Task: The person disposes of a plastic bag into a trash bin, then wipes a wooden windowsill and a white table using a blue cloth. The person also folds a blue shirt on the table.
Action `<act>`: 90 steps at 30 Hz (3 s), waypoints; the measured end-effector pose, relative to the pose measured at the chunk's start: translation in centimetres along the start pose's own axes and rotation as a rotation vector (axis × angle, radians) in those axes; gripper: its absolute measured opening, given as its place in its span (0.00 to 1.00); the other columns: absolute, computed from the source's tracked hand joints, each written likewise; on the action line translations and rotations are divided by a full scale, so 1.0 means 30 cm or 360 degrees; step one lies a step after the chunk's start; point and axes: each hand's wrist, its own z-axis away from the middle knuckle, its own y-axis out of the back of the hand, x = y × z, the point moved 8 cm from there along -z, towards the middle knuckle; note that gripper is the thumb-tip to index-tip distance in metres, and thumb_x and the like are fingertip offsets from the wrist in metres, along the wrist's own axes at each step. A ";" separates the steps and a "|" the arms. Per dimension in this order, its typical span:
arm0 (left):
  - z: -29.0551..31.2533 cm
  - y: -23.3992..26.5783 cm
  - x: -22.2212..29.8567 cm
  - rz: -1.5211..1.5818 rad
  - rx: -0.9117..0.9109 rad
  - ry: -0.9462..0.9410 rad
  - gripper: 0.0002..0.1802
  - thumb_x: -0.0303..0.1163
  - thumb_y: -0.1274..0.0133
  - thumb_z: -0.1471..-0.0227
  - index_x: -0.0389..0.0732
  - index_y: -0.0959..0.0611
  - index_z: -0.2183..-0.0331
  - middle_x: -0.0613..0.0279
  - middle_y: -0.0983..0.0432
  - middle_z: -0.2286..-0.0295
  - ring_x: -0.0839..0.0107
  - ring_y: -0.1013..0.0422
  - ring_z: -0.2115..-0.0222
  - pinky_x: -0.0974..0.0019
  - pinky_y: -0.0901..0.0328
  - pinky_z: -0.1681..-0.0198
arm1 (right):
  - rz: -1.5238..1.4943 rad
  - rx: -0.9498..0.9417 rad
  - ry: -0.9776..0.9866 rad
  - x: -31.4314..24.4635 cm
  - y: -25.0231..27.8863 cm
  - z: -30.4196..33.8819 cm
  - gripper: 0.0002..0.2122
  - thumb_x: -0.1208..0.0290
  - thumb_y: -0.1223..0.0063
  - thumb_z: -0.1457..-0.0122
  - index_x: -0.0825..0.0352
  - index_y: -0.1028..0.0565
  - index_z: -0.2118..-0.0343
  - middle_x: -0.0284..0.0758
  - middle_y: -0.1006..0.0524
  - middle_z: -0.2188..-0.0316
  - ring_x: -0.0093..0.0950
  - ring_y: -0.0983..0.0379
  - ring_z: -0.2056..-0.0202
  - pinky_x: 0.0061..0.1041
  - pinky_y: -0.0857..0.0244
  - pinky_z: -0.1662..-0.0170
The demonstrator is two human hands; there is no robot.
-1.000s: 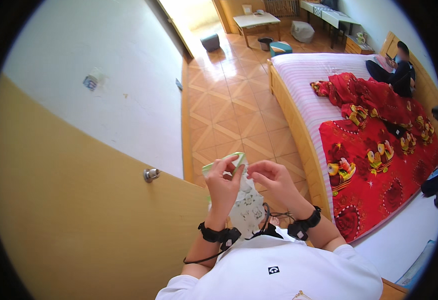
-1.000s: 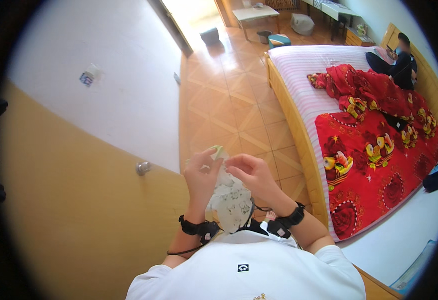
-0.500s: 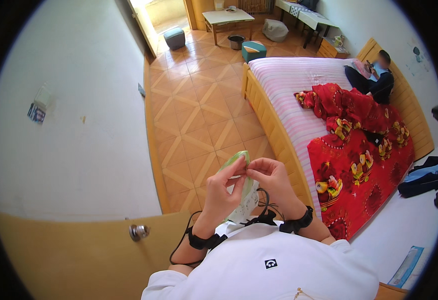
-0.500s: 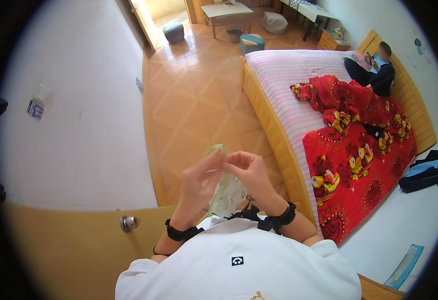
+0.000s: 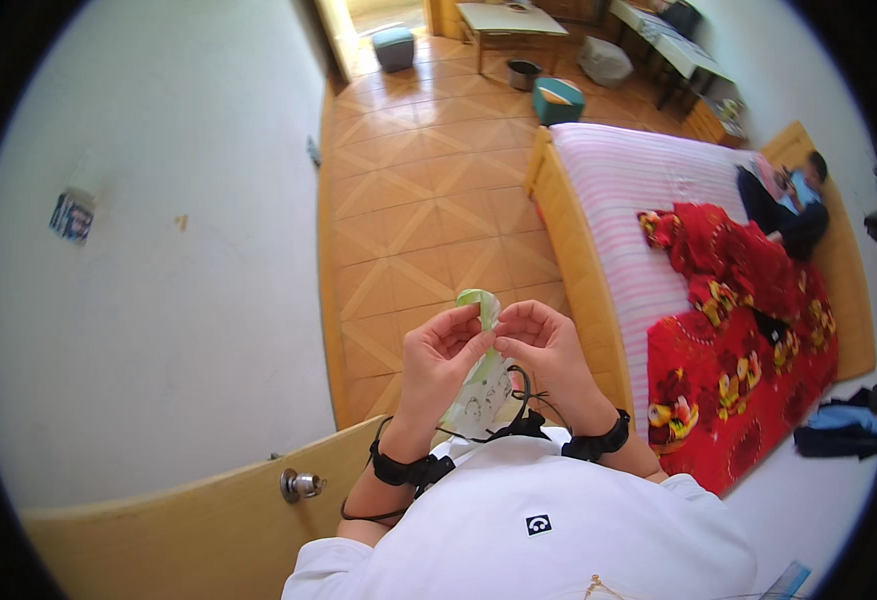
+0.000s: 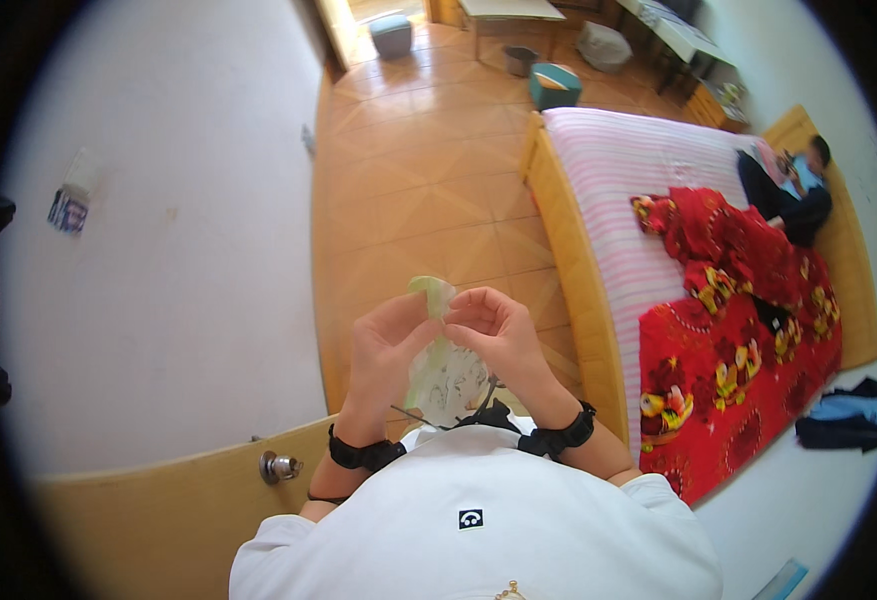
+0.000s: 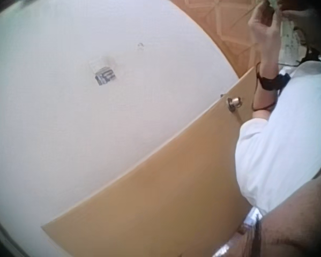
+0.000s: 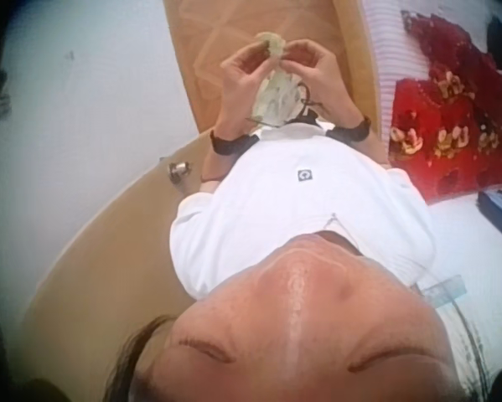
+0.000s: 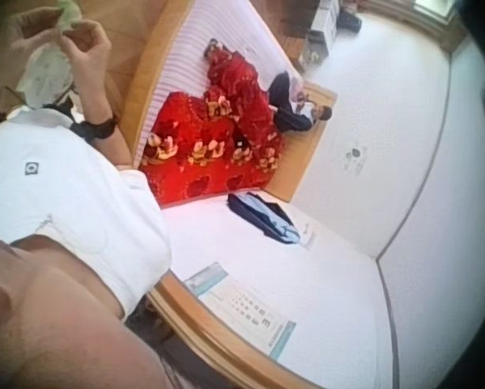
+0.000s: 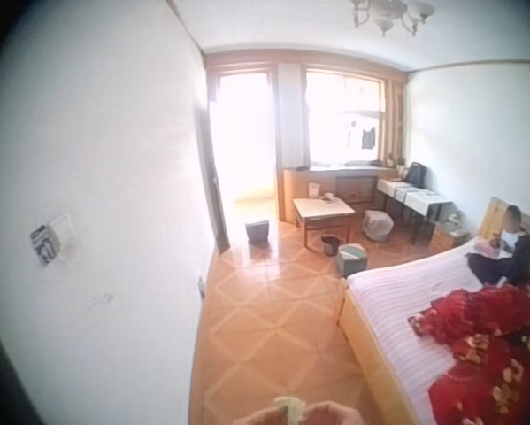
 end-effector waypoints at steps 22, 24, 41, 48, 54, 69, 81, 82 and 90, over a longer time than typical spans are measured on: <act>-0.020 -0.014 0.088 0.0227 0.0403 -0.0015 0.10 0.32 0.42 0.42 0.35 0.15 0.64 0.63 0.19 0.73 0.80 0.26 0.73 0.75 0.36 0.69 | -0.0146 -0.0579 0.0131 -0.192 -0.058 -0.150 0.06 0.82 0.42 0.43 0.70 0.27 0.64 0.27 0.24 0.68 0.13 0.27 0.65 0.15 0.32 0.59; -0.032 -0.041 0.087 0.0222 0.0393 0.0004 0.10 0.31 0.41 0.42 0.34 0.15 0.63 0.62 0.18 0.72 0.79 0.25 0.71 0.75 0.35 0.67 | -0.0132 -0.0562 0.0160 -0.209 -0.036 -0.156 0.06 0.82 0.42 0.42 0.69 0.27 0.65 0.28 0.23 0.66 0.14 0.27 0.64 0.15 0.32 0.59; -0.058 -0.210 0.106 -0.0145 0.0184 -0.0074 0.08 0.21 0.39 0.47 0.30 0.17 0.63 0.59 0.18 0.68 0.77 0.22 0.67 0.74 0.28 0.60 | 0.0118 -0.0350 0.0494 -0.289 0.103 -0.120 0.05 0.84 0.42 0.43 0.71 0.25 0.64 0.31 0.22 0.67 0.17 0.25 0.63 0.17 0.30 0.57; -0.070 -0.201 0.097 -0.0147 0.0281 -0.0077 0.08 0.21 0.39 0.47 0.29 0.17 0.63 0.59 0.18 0.68 0.77 0.22 0.67 0.74 0.28 0.61 | 0.0690 -0.0188 0.0827 -0.364 0.109 -0.077 0.06 0.85 0.41 0.46 0.72 0.19 0.65 0.36 0.18 0.69 0.22 0.20 0.66 0.20 0.26 0.60; -0.100 -0.218 0.095 -0.0179 0.0229 -0.0155 0.07 0.20 0.40 0.47 0.28 0.17 0.64 0.57 0.18 0.69 0.74 0.22 0.67 0.72 0.27 0.60 | 0.0762 -0.0111 0.0924 -0.392 0.118 -0.071 0.06 0.85 0.41 0.46 0.73 0.19 0.66 0.38 0.17 0.71 0.24 0.18 0.68 0.20 0.24 0.62; -0.136 -0.266 0.089 -0.0139 0.0136 -0.0182 0.07 0.17 0.44 0.45 0.28 0.17 0.63 0.55 0.18 0.68 0.72 0.20 0.69 0.72 0.25 0.63 | 0.0585 -0.0044 0.0707 -0.379 0.182 -0.078 0.03 0.84 0.42 0.44 0.74 0.20 0.67 0.35 0.18 0.72 0.20 0.19 0.68 0.19 0.24 0.62; -0.109 -0.274 0.123 -0.0157 0.0244 -0.0157 0.04 0.20 0.40 0.50 0.31 0.15 0.69 0.59 0.19 0.74 0.74 0.24 0.73 0.72 0.31 0.68 | 0.0591 -0.0175 0.0769 -0.391 0.150 -0.046 0.07 0.86 0.44 0.44 0.76 0.20 0.62 0.38 0.17 0.69 0.23 0.19 0.65 0.20 0.24 0.60; -0.109 -0.274 0.126 -0.0156 0.0257 -0.0166 0.03 0.21 0.40 0.50 0.31 0.15 0.69 0.59 0.19 0.74 0.74 0.25 0.74 0.72 0.31 0.68 | 0.0575 -0.0194 0.0788 -0.395 0.144 -0.041 0.07 0.86 0.44 0.44 0.76 0.20 0.62 0.38 0.17 0.68 0.23 0.19 0.64 0.20 0.24 0.59; -0.116 -0.247 0.114 -0.0169 0.0298 -0.0144 0.06 0.22 0.40 0.46 0.29 0.16 0.65 0.56 0.18 0.71 0.74 0.21 0.72 0.75 0.26 0.68 | 0.0457 -0.0206 0.0609 -0.361 0.148 -0.059 0.07 0.85 0.44 0.43 0.76 0.19 0.62 0.38 0.17 0.68 0.22 0.20 0.66 0.19 0.24 0.60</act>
